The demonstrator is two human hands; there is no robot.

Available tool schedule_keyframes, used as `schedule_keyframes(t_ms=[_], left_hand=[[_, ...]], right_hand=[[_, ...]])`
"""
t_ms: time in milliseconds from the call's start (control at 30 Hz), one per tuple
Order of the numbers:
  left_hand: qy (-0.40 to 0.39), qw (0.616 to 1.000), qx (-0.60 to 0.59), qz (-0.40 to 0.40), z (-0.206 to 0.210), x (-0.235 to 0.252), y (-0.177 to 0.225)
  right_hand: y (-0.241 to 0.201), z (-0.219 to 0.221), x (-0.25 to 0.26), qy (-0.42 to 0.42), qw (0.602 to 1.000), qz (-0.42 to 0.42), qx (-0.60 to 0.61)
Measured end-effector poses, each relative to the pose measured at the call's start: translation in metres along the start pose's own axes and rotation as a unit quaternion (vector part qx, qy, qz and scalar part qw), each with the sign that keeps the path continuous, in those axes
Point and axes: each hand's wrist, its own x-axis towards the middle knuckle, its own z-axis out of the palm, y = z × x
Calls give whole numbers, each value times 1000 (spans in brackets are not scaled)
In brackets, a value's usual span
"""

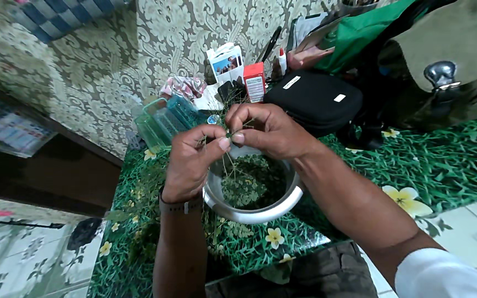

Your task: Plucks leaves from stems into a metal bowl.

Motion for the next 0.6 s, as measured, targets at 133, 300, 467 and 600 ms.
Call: schedule_keyframes(t_ms=[133, 300, 467, 600], left_hand=[[19, 1000, 5, -3, 1, 1, 1], [115, 971, 206, 40, 10, 1, 7], [114, 941, 312, 61, 18, 1, 10], [90, 939, 329, 52, 21, 2, 8]], right_hand=[[-2, -6, -1, 6, 999, 30, -28], [-10, -9, -2, 4, 995, 65, -76], [-3, -1, 1, 51, 996, 37, -59], [1, -3, 1, 41, 996, 14, -74]])
